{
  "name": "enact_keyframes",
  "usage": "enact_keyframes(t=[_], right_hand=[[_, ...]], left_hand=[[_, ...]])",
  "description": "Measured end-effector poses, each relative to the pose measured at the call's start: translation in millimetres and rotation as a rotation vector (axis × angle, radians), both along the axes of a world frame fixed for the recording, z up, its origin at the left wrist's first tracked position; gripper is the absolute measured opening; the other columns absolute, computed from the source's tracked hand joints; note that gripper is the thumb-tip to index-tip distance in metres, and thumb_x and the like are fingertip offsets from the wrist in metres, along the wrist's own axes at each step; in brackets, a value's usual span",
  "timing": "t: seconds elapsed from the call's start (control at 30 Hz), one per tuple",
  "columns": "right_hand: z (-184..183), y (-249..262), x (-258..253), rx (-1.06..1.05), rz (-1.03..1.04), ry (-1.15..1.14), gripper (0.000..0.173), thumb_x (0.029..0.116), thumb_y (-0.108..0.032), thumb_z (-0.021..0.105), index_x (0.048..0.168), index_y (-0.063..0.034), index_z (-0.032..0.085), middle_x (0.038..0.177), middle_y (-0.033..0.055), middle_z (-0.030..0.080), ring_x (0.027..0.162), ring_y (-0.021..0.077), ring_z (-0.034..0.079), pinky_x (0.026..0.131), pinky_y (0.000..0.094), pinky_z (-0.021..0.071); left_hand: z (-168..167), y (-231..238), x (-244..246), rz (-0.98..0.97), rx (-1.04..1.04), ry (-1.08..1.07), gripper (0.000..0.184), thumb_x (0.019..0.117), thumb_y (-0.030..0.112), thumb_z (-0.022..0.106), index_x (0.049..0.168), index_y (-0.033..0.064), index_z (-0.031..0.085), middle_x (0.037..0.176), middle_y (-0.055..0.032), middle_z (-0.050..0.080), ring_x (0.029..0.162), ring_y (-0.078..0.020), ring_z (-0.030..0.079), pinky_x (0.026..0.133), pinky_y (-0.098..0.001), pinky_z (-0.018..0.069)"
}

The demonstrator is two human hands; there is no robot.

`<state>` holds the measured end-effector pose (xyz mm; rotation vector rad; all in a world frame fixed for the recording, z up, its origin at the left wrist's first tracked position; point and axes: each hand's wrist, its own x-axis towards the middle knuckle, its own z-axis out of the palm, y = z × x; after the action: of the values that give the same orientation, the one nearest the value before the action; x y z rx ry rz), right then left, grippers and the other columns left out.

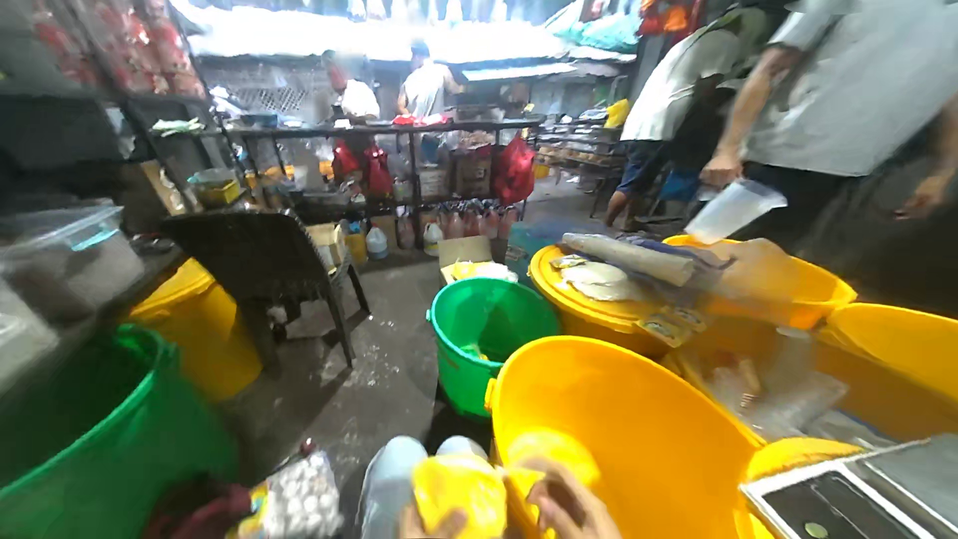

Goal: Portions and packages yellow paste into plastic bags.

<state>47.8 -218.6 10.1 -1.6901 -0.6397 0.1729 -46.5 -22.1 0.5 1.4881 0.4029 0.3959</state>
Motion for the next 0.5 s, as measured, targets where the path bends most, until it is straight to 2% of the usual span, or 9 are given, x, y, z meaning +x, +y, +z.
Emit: enact_keyframes(t=[0.07,0.13,0.2,0.23,0.3,0.33,0.43,0.5], right_hand=[[3,-4,3,-0.016,-0.036,0.002,0.039,0.1012,-0.016,0.056,0.131,0.0101,0.056,0.096,0.0096,0.070,0.077,0.0111,0.068,0.072,0.0315,0.0599],[3,-5,10,0.013,-0.040,0.007,0.033,0.0999,-0.008,0.055,0.126,0.0111,0.058,0.093,0.0057,0.069,0.076,0.0071,0.067,0.073,0.0278,0.0600],[-1,-7,14,0.021,0.002,0.020,0.026,0.0997,-0.005,0.055,0.121,0.0086,0.060,0.091,0.0011,0.069,0.077,0.0039,0.067,0.075,0.0252,0.0596],[-2,-7,14,0.006,0.030,0.029,0.024,0.0999,-0.006,0.056,0.119,0.0081,0.062,0.090,0.0005,0.069,0.078,0.0036,0.067,0.076,0.0250,0.0595],[-6,-4,13,-0.035,0.089,0.038,0.022,0.1005,-0.006,0.057,0.116,0.0080,0.064,0.091,0.0023,0.069,0.079,0.0044,0.067,0.076,0.0255,0.0596],[-8,-3,11,-0.059,0.118,0.038,0.022,0.1006,-0.007,0.057,0.115,0.0080,0.064,0.091,0.0030,0.070,0.080,0.0047,0.068,0.077,0.0257,0.0597],[-10,1,11,-0.152,0.178,0.035,0.023,0.1003,-0.007,0.057,0.115,0.0092,0.065,0.094,0.0081,0.071,0.082,0.0077,0.069,0.079,0.0281,0.0602],[-10,2,9,-0.209,0.190,0.046,0.024,0.0991,-0.008,0.057,0.114,0.0089,0.066,0.093,0.0097,0.071,0.081,0.0095,0.069,0.078,0.0294,0.0604]], left_hand=[[-4,45,-22,0.220,0.112,0.127,0.041,0.0883,0.010,0.076,0.120,-0.0103,0.059,0.098,-0.0124,0.073,0.090,-0.0134,0.072,0.087,-0.0357,0.0603],[-7,99,-50,0.400,0.350,0.362,0.052,0.0871,0.026,0.081,0.124,-0.0066,0.063,0.106,-0.0213,0.071,0.099,-0.0302,0.071,0.092,-0.0523,0.0562],[-17,143,-91,0.493,0.614,0.625,0.061,0.0862,0.038,0.080,0.130,-0.0013,0.065,0.115,-0.0290,0.069,0.109,-0.0478,0.066,0.096,-0.0691,0.0480],[-24,160,-113,0.500,0.695,0.797,0.062,0.0864,0.042,0.079,0.131,0.0020,0.065,0.118,-0.0303,0.068,0.112,-0.0519,0.063,0.095,-0.0727,0.0456],[-44,195,-159,0.444,0.683,1.135,0.065,0.0850,0.052,0.077,0.130,0.0056,0.067,0.120,-0.0285,0.068,0.115,-0.0508,0.062,0.096,-0.0713,0.0461],[-56,210,-183,0.411,0.620,1.206,0.067,0.0840,0.052,0.078,0.129,0.0042,0.067,0.122,-0.0291,0.067,0.117,-0.0507,0.061,0.098,-0.0718,0.0446],[-79,225,-230,0.386,0.483,1.302,0.071,0.0856,0.050,0.078,0.139,0.0065,0.060,0.127,-0.0289,0.065,0.121,-0.0496,0.060,0.102,-0.0709,0.0424],[-84,217,-240,0.445,0.415,1.298,0.069,0.0880,0.050,0.076,0.136,0.0031,0.062,0.125,-0.0292,0.066,0.120,-0.0487,0.060,0.102,-0.0696,0.0427]])
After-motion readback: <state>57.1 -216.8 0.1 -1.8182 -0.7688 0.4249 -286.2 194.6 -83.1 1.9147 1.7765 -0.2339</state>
